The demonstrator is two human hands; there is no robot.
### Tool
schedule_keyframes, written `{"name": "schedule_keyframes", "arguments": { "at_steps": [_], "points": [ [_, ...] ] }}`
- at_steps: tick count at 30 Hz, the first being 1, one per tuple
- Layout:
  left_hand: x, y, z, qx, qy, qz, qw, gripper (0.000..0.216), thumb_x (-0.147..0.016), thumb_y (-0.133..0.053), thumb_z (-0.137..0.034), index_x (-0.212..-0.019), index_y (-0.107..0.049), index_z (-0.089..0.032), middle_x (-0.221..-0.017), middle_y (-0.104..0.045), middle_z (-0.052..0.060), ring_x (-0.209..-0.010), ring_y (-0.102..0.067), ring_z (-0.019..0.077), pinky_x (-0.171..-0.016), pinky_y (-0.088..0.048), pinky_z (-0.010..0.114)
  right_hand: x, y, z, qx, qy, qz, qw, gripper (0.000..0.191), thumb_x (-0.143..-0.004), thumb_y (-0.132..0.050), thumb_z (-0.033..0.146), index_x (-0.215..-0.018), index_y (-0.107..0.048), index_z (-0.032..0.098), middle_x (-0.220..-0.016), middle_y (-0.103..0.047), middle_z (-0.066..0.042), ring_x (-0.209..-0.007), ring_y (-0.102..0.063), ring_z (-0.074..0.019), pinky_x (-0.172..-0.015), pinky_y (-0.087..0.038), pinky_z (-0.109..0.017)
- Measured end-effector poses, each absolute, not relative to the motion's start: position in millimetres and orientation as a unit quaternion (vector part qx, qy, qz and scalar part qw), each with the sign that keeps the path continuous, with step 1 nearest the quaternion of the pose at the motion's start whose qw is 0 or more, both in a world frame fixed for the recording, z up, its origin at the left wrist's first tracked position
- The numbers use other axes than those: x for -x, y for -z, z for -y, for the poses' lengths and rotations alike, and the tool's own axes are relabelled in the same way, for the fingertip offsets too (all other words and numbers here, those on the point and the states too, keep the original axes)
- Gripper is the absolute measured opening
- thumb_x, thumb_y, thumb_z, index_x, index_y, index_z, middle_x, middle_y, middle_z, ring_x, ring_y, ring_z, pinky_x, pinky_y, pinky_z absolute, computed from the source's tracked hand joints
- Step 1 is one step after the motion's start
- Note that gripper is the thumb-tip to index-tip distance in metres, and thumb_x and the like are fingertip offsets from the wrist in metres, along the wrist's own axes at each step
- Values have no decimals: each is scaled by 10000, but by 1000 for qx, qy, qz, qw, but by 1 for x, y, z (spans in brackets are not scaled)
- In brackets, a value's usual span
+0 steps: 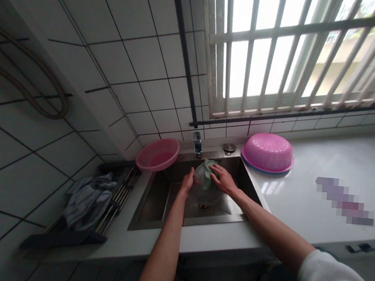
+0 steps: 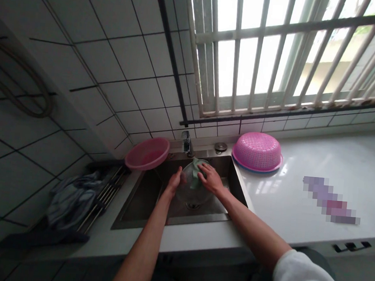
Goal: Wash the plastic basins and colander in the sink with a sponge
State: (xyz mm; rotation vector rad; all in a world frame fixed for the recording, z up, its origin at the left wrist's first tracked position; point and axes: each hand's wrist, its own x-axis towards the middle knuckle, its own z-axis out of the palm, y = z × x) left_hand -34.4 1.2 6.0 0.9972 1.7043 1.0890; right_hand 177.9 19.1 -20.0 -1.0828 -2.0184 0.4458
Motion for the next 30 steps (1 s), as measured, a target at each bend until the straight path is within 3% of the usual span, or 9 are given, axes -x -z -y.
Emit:
{"name": "schedule_keyframes", "arguments": {
  "at_steps": [5, 8, 12, 15, 18, 20, 24, 27, 30],
  "points": [
    [36, -7, 0, -402, -451, -686, 405, 754, -826, -508, -874, -792, -738, -156, -908, -786, 165, -1012, -719, 305, -822, -546, 343, -149, 3, 15, 194, -88, 934, 286, 399, -952, -654, 231, -1336, -707, 325, -1524, -590, -35, -1510, -415, -278, -1291, -202, -592],
    [35, -5, 0, -399, -445, -691, 406, 726, -848, -519, -845, -809, -748, -157, -918, -787, 166, -1021, -717, 313, -813, -543, 343, -153, 3, 8, 182, -101, 933, 293, 440, -927, -696, 260, -1364, -689, 309, -1572, -539, -48, -1508, -422, -263, -1293, -247, -530],
    [34, -1, -3, -402, -414, -692, 433, 714, -889, -484, -813, -719, -709, -157, -767, -741, 136, -835, -711, 285, -724, -525, 336, -178, 17, -20, 364, -168, 839, 368, 531, -982, -644, 423, -1484, -596, 256, -1591, -506, -124, -1493, -447, -307, -1232, -374, -536],
    [36, -3, -4, -426, -430, -707, 367, 549, -990, -474, -606, -748, -687, -162, -780, -729, 109, -836, -701, 260, -761, -520, 325, -185, 24, -28, 420, -189, 807, 368, 544, -1037, -548, 456, -1518, -557, 202, -1588, -497, -169, -1478, -469, -308, -1223, -396, -518],
    [38, -10, -2, -463, -458, -729, 212, 264, -995, -481, -298, -987, -715, -176, -1000, -765, 109, -987, -704, 242, -901, -509, 328, -176, 24, -21, 388, -169, 837, 346, 559, -1039, -560, 434, -1551, -518, 213, -1628, -448, -157, -1503, -435, -304, -1248, -362, -508],
    [37, -15, 1, -467, -474, -734, 135, 303, -978, -452, -202, -1163, -692, -194, -1146, -759, 118, -1083, -698, 230, -972, -490, 328, -165, 21, -11, 356, -148, 860, 335, 560, -1035, -580, 406, -1564, -502, 240, -1642, -430, -142, -1509, -425, -302, -1249, -360, -508],
    [36, -21, 5, -461, -426, -768, 127, 396, -1024, -432, -345, -1298, -673, -193, -1271, -742, 156, -1171, -696, 284, -978, -491, 362, -147, 13, 10, 274, -112, 907, 299, 587, -1001, -641, 344, -1567, -494, 289, -1634, -450, -116, -1518, -406, -315, -1241, -354, -550],
    [41, -21, 3, -454, -337, -800, 200, 556, -1021, -392, -567, -1115, -779, -179, -1176, -771, 210, -1156, -709, 364, -924, -506, 400, -143, 8, 17, 228, -105, 928, 274, 599, -982, -669, 318, -1556, -499, 350, -1637, -453, -73, -1532, -380, -320, -1252, -303, -594],
    [47, -19, -2, -434, -328, -800, 254, 654, -1001, -376, -646, -936, -812, -164, -1063, -789, 233, -1119, -722, 391, -860, -512, 395, -152, 8, 8, 220, -134, 920, 296, 555, -981, -681, 367, -1520, -549, 355, -1632, -464, -64, -1529, -388, -307, -1259, -306, -565]
  ]
}}
